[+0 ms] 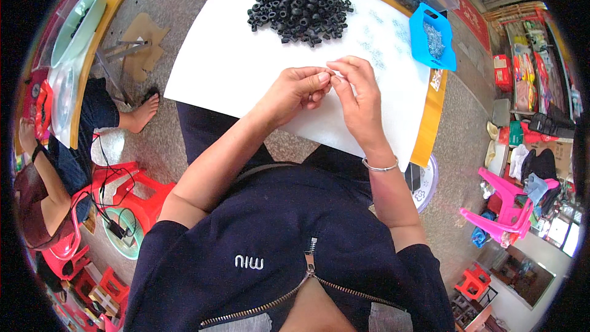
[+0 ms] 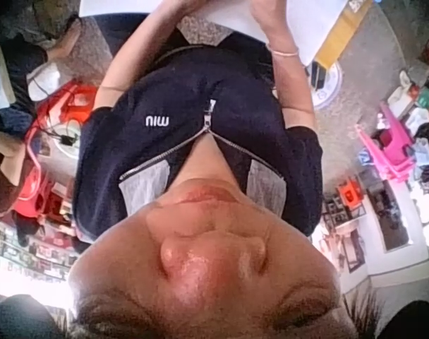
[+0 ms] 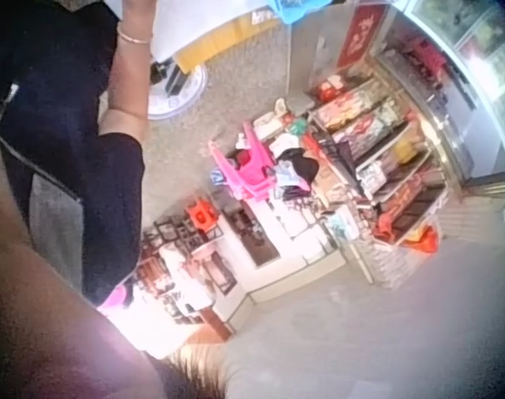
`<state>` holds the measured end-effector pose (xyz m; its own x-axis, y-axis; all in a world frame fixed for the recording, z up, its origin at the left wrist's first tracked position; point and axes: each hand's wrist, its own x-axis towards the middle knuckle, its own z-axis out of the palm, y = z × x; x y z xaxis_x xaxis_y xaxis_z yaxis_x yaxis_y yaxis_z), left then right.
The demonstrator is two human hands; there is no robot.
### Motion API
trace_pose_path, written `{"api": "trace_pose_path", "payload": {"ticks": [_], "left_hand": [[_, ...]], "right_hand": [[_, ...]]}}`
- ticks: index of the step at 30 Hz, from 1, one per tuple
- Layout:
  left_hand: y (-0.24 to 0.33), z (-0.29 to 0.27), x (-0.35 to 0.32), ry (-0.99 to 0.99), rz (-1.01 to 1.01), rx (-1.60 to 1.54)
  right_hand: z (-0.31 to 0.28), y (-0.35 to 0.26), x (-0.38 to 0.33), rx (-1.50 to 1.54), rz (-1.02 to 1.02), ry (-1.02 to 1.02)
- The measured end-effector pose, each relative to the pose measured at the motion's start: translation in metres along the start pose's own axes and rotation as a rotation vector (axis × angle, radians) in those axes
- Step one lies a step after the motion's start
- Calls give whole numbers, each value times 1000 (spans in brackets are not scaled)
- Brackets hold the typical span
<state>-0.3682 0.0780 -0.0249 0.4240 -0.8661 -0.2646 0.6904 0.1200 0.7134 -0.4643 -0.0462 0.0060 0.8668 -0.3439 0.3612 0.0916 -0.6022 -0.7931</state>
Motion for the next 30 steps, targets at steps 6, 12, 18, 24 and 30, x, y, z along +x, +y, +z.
{"api": "trace_pose_path", "payload": {"ticks": [6,12,18,24,30], "left_hand": [[-2,-7,0,-34,-27,-164],[0,-10,-2,-91,-17,-249],[2,-12,0,-155,-24,-298],[-1,-14,5,-149,-25,-243],[4,-7,-6,-124,-80,-263]], "right_hand": [[18,6,-5,313,126,-48],[21,-7,-5,567,304,-33],[17,6,-4,540,267,-55],[12,5,5,349,161,-7],[-4,1,15,202,84,36]]}}
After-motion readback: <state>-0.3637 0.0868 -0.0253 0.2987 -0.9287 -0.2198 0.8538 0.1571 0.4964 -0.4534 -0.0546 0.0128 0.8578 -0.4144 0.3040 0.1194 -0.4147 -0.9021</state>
